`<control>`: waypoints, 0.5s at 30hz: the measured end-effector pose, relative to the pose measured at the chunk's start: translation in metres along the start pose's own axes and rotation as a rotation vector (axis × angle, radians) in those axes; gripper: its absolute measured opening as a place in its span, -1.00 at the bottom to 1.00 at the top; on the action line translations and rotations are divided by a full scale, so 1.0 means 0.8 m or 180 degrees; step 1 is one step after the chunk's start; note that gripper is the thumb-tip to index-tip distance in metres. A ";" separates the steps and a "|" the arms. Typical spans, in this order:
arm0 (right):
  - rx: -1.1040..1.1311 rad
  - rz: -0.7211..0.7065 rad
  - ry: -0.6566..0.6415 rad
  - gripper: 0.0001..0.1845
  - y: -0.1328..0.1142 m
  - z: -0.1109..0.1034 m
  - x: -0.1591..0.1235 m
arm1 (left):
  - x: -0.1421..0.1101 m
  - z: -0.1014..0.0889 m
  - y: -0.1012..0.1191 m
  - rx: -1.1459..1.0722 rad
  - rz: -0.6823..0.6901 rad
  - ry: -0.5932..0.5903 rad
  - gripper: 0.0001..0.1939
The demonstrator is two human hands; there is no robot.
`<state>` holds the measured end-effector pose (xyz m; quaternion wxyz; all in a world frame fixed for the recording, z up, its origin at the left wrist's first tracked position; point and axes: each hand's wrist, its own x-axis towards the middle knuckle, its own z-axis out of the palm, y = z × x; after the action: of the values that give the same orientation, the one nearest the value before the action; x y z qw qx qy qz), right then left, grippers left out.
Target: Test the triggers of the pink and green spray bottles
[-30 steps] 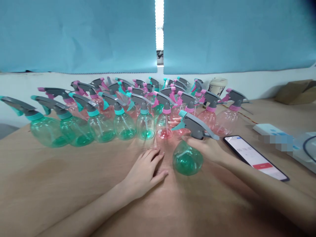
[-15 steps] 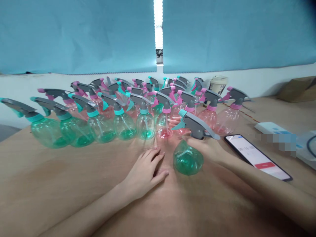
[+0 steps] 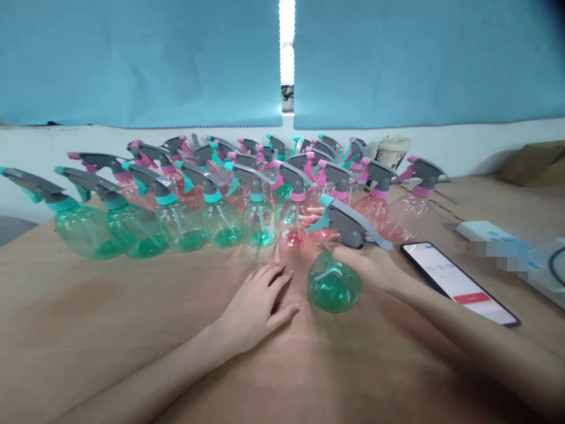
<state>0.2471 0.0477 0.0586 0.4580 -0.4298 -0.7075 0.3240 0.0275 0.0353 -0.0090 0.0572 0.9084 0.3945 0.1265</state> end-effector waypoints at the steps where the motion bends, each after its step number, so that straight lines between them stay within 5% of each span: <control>1: 0.0017 -0.0001 0.0002 -0.87 -0.001 0.000 0.000 | 0.000 0.000 0.000 0.0000 0.0005 0.0000 -0.48; 15: -0.0264 0.0248 0.0285 -0.94 0.009 0.000 0.000 | 0.000 0.000 0.000 -0.0043 0.0015 0.0031 -0.48</control>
<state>0.2493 0.0505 0.0522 0.4580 -0.4897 -0.6819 0.2924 0.0280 0.0352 -0.0091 0.0612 0.9083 0.3917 0.1337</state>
